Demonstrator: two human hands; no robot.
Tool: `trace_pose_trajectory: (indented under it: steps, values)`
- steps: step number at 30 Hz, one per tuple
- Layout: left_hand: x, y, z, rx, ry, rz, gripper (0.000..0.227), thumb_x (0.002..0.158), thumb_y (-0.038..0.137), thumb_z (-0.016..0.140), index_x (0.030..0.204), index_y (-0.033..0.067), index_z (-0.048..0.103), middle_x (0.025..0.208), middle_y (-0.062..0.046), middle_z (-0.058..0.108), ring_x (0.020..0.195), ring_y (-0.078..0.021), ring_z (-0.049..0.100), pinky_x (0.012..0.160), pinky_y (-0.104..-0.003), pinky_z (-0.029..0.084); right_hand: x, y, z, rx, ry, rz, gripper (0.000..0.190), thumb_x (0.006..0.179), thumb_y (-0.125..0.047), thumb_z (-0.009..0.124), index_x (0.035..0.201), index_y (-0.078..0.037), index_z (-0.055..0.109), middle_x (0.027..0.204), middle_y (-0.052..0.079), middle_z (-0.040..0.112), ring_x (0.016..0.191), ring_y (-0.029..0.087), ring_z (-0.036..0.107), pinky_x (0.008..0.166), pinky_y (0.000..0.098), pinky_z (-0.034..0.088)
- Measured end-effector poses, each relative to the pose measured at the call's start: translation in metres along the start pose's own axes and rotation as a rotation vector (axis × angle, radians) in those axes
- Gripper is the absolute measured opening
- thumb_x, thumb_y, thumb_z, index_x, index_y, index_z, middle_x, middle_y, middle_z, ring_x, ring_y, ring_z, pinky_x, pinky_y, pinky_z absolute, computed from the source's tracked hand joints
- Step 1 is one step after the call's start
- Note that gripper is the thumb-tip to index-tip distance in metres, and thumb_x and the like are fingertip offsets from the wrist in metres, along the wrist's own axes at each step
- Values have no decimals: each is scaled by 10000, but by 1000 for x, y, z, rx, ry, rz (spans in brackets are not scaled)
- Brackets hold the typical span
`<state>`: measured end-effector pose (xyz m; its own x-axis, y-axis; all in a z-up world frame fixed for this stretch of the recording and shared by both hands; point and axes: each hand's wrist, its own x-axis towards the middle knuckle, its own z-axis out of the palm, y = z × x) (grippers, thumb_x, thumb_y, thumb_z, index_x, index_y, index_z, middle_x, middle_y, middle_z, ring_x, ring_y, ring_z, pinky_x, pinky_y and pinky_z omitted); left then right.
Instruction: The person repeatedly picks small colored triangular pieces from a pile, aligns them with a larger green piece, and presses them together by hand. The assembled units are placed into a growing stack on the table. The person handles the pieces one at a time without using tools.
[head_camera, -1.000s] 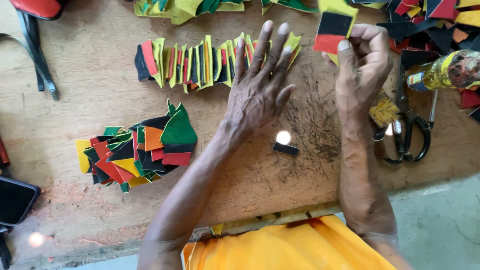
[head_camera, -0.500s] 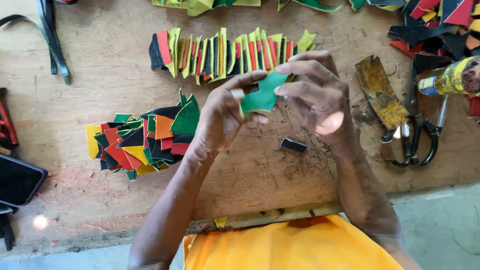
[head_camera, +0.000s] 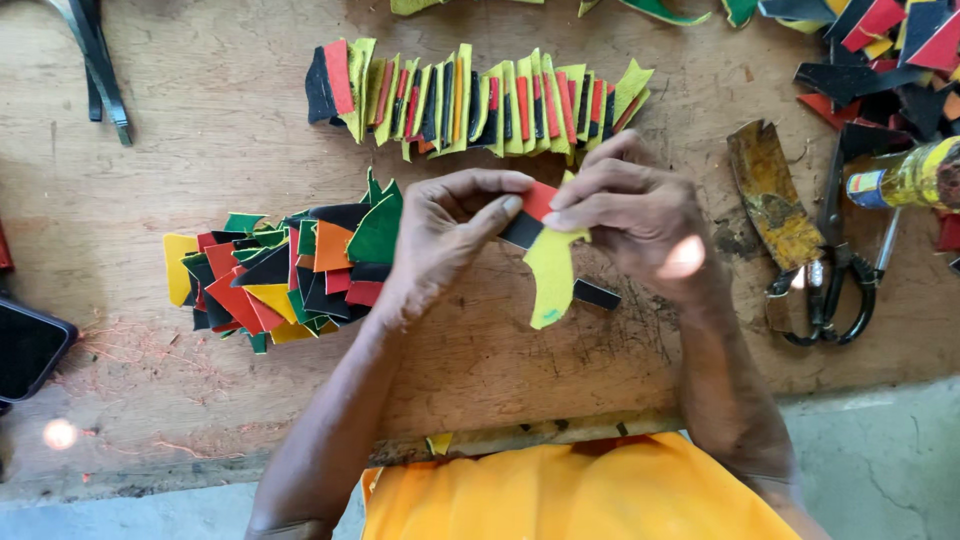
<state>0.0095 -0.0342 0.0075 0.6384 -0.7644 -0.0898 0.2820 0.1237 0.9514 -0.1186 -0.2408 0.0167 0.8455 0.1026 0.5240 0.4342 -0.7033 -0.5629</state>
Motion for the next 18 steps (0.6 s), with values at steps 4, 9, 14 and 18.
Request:
trace_pose_trajectory:
  steps: [4,9,14,18]
  values:
    - [2,-2,1,-88,84,-17,194,981,33,709,1168,-6,743,1072,-99,784,920,-143,741,848,-311,653,-4,3,-37,432,77,101,139,904,-109,778,1036,-138,746,920,-57,744,873,72,633,737,243,536]
    - [-4,-1,-3,-194,124,74,306,947,-3,739,1242,5,656,1106,-88,737,981,-151,738,888,-331,670,2,-3,-49,812,242,315,167,962,-142,744,1067,-13,729,852,-14,769,693,23,675,576,174,590]
    - [3,-7,-1,-170,83,34,336,974,-24,727,1297,-47,638,1163,-126,742,1044,-160,725,952,-343,654,-2,0,-14,649,127,596,179,995,22,696,1171,50,682,1056,191,745,866,201,760,758,325,695]
    - [0,-6,-9,-219,88,-39,291,979,18,704,1250,-30,609,1136,-138,759,1023,-159,740,935,-312,631,1,5,7,912,147,574,201,983,54,714,1182,55,684,1091,187,718,933,229,745,800,359,709]
